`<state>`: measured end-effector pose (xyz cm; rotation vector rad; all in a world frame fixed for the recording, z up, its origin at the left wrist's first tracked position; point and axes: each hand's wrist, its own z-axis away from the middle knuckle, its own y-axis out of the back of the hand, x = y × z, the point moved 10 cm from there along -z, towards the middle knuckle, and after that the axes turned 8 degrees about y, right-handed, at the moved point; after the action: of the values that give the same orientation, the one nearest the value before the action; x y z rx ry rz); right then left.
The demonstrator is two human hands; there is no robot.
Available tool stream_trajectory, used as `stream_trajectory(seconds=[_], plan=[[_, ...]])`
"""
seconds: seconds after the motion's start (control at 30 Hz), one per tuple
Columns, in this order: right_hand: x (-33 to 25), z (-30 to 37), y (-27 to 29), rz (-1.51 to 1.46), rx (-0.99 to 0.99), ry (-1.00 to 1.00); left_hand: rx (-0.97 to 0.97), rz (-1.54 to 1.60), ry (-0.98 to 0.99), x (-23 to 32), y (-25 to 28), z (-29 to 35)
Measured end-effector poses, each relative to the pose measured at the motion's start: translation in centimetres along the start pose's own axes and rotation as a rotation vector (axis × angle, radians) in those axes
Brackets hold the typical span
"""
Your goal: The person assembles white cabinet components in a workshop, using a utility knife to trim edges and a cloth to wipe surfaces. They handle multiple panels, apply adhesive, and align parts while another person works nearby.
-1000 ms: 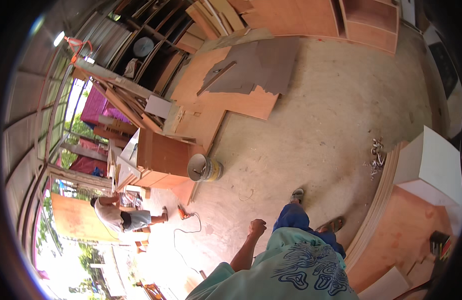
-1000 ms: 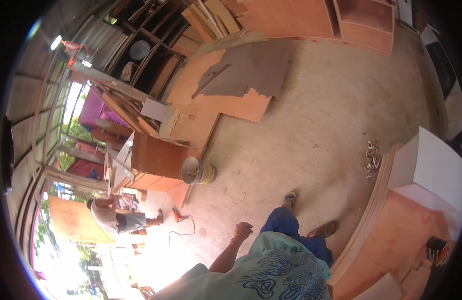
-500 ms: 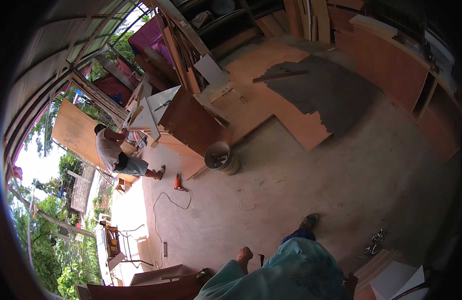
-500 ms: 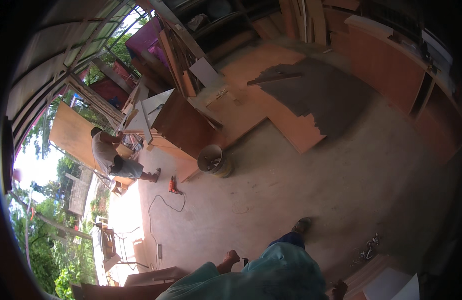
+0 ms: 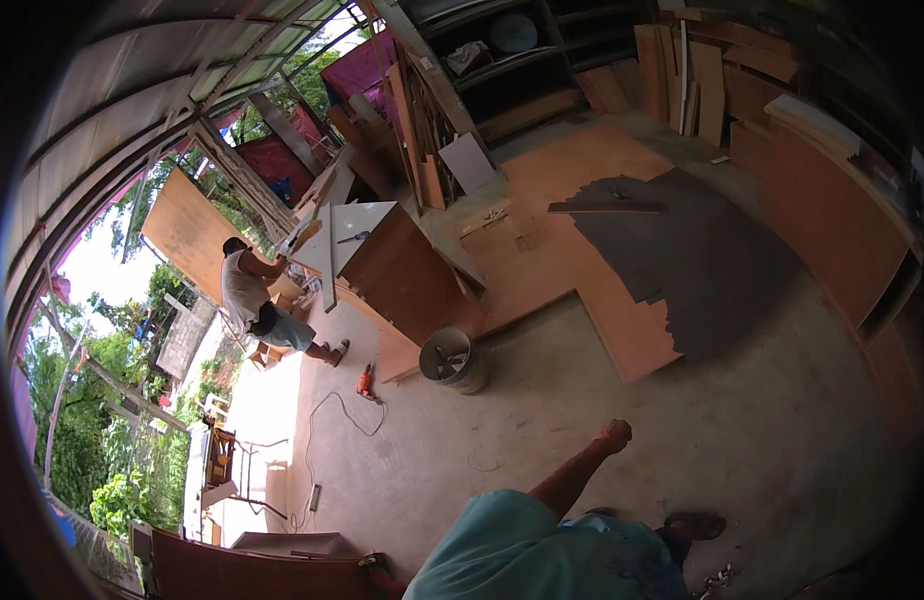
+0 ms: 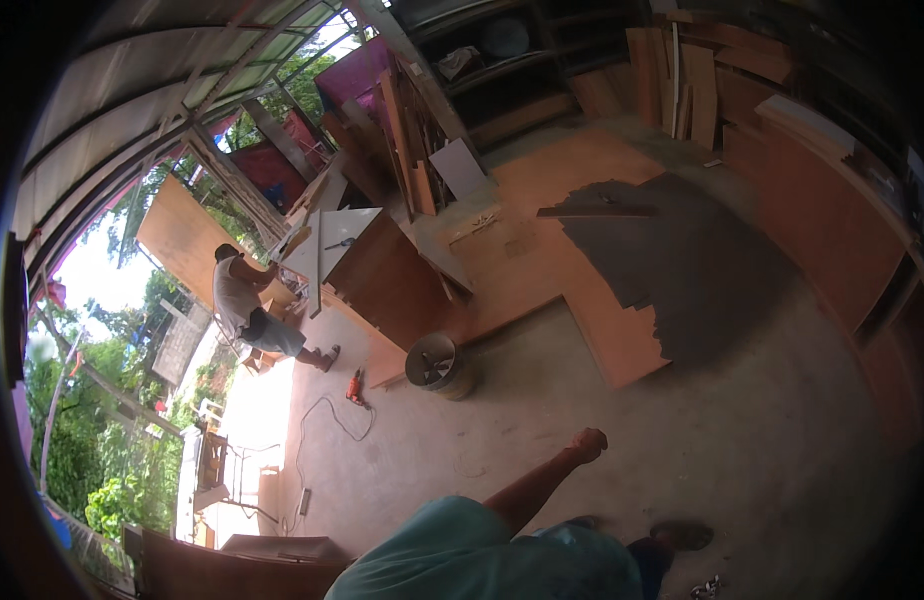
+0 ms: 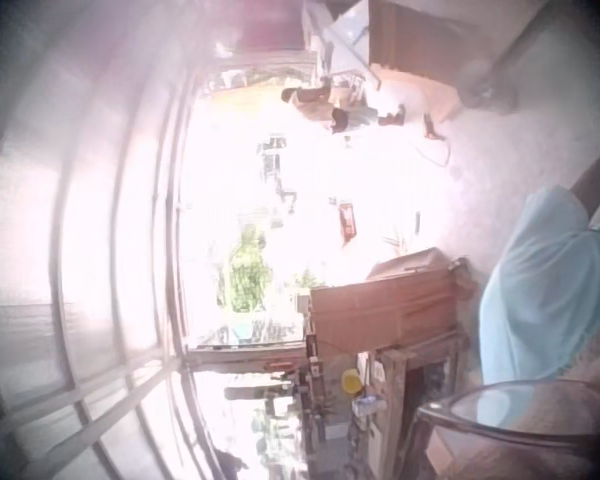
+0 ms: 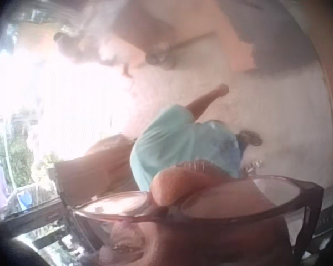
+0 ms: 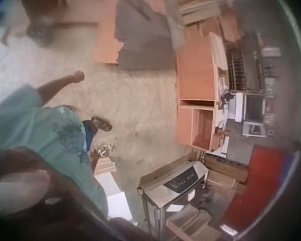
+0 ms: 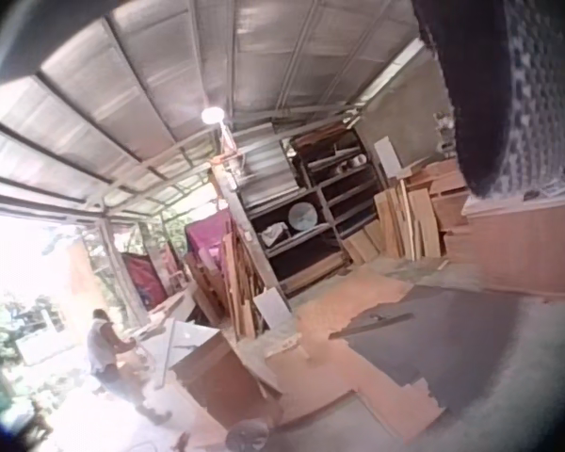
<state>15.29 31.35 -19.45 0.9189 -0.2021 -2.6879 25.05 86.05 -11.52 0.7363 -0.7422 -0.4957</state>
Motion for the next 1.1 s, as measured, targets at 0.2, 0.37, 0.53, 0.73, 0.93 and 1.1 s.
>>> stream_trajectory(seconds=[0.2, 0.37, 0.53, 0.73, 0.93, 1.1], plan=[[4.6, -3.5, 7.0, -0.156, -0.012, 0.005, 0.0, -0.26, -0.285, 7.2, -3.0, -3.3], [1.8, -10.3, 13.1, -0.334, 0.099, -0.143, -0.418, -0.859, -0.104, 3.6, -13.4, -2.8], [-6.1, -14.9, 22.5, 0.062, 0.207, 0.135, -0.356, -0.585, -0.145, 16.7, -15.7, -9.9], [-12.7, -14.8, 28.5, -0.166, 0.354, -0.067, -0.383, -0.432, -0.17, 23.0, -19.0, -15.6], [-9.8, -20.4, 28.9, -0.052, 0.21, -0.099, -0.415, -0.313, -0.263, 25.7, -20.9, -23.4], [-4.9, -20.7, 28.1, -0.356, 0.274, -0.31, -0.44, -0.482, -0.457, 39.8, -20.2, -28.3]])
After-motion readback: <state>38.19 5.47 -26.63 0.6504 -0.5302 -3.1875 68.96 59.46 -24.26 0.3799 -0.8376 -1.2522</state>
